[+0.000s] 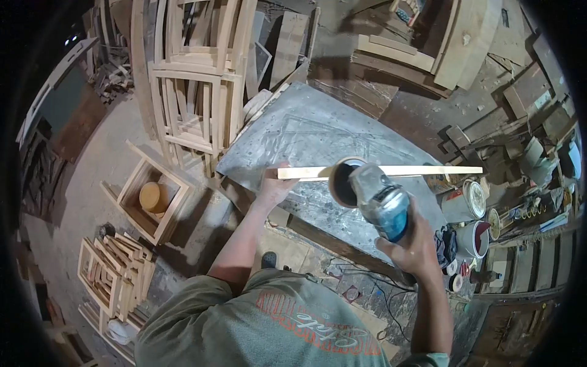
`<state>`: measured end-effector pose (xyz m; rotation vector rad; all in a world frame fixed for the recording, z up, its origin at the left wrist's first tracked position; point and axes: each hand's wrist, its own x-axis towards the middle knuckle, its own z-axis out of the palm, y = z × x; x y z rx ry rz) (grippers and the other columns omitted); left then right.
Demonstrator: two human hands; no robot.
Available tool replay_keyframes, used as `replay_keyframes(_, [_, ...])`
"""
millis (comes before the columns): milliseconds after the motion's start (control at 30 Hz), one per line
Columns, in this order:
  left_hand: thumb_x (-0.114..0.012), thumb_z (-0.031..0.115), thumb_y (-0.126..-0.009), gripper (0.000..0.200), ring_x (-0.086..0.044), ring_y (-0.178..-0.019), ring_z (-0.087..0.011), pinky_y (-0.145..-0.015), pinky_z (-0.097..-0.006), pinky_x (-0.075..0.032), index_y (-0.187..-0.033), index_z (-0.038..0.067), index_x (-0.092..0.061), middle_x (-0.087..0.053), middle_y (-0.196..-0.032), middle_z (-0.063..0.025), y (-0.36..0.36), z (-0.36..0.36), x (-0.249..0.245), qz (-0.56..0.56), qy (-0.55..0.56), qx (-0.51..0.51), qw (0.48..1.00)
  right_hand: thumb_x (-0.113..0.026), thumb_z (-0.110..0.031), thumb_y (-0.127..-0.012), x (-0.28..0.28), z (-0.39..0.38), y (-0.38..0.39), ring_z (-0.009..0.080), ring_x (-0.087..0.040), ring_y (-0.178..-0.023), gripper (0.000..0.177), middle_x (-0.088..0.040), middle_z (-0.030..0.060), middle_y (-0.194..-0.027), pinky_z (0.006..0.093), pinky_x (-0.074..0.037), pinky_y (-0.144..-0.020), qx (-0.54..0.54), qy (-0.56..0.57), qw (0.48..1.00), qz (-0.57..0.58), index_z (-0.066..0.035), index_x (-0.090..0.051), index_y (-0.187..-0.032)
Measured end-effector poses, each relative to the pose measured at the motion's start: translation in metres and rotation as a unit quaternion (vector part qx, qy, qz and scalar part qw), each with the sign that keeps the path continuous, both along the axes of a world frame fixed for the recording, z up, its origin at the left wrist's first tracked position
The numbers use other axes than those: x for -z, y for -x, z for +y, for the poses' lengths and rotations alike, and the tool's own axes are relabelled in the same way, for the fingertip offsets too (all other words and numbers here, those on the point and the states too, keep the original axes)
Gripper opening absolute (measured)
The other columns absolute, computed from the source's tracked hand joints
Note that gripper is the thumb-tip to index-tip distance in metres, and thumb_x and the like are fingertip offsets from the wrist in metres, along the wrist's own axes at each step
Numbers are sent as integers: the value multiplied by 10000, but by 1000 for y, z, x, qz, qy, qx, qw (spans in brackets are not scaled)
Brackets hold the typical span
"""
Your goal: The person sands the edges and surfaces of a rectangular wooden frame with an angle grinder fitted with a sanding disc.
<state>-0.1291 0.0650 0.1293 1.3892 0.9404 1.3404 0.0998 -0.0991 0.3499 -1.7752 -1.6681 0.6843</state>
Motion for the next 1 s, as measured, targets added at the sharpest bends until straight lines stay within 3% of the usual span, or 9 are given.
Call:
replay_keyframes(100, [-738, 117, -809, 156, -555, -693, -98, -635, -314, -464, -778, 22, -618, -636, -721, -14, 0, 5, 1, 97, 18, 15, 995, -720, -260, -603, -6, 15, 15, 418, -661, -754, 828, -633, 248, -761, 412, -515, -759, -85, 9, 988, -125, 64, -438, -1310])
replay_keyframes(300, [-759, 276, -768, 350, -705, -883, -253, -764, -364, -524, -1049, 78, -693, -720, -931, -123, -6, 17, 53, -56, -129, 45, 989, -724, -252, -645, -28, 35, 76, 457, -646, -763, 799, -633, 263, -761, 502, -490, -737, -127, 83, 965, -215, 30, -426, -1330])
replay_keyframes(367, [-757, 279, -784, 467, -702, -961, -216, -854, -352, -533, -1189, 77, -645, -742, -1013, -66, 11, 9, 13, 94, -227, 17, 969, -723, -243, -629, -29, 37, 75, 439, -652, -742, 816, -637, 248, -751, 471, -500, -738, -108, 95, 967, -211, 34, -426, -1336])
replay_keyframes(467, [-776, 125, -767, 163, -546, -718, -65, -659, -269, -457, -841, 79, -639, -620, -753, 63, 5, 7, 12, 117, 9, 50, 992, -718, -226, -605, -17, 31, 47, 416, -661, -740, 845, -647, 239, -774, 428, -507, -743, -95, 32, 980, -172, 42, -418, -1348])
replay_keyframes(500, [-771, 105, -745, 186, -599, -624, -197, -608, -339, -466, -757, 50, -594, -627, -673, -86, 3, 8, 11, 102, 16, 38, 994, -711, -202, -587, -25, 27, 44, 406, -667, -764, 865, -656, 240, -817, 399, -508, -757, -72, 70, 982, -160, 46, -411, -1360])
replay_keyframes(600, [-789, 85, -723, 202, -598, -627, -191, -608, -335, -467, -752, 49, -592, -625, -669, -86, 4, 4, 7, 65, -10, 36, 997, -711, -193, -595, -14, 27, 36, 420, -668, -800, 846, -658, 251, -833, 418, -510, -764, -74, 47, 988, -127, 48, -418, -1351])
replay_keyframes(667, [-789, 144, -735, 198, -668, -729, -227, -672, -343, -503, -866, 57, -668, -687, -782, -110, -2, 15, 39, -156, 18, 119, 980, -720, -190, -601, -15, 30, 47, 434, -666, -821, 835, -657, 260, -835, 434, -511, -765, -80, 44, 984, -152, 47, -425, -1346])
replay_keyframes(767, [-776, 241, -742, 357, -713, -880, -272, -760, -355, -529, -1040, 57, -708, -727, -922, -143, 13, 4, -3, 31, -195, 40, 979, -738, -197, -616, -23, 34, 73, 455, -658, -842, 819, -653, 276, -835, 463, -509, -764, -109, 67, 970, -206, 45, -433, -1337])
replay_keyframes(1000, [-775, 139, -776, 154, -642, -705, -125, -655, -318, -495, -851, 45, -679, -684, -743, -66, 5, 7, 9, 12, 5, 63, 998, -733, -181, -622, -26, 30, 57, 460, -658, -869, 817, -652, 297, -854, 454, -514, -795, -73, 113, 965, -223, 42, -432, -1348])
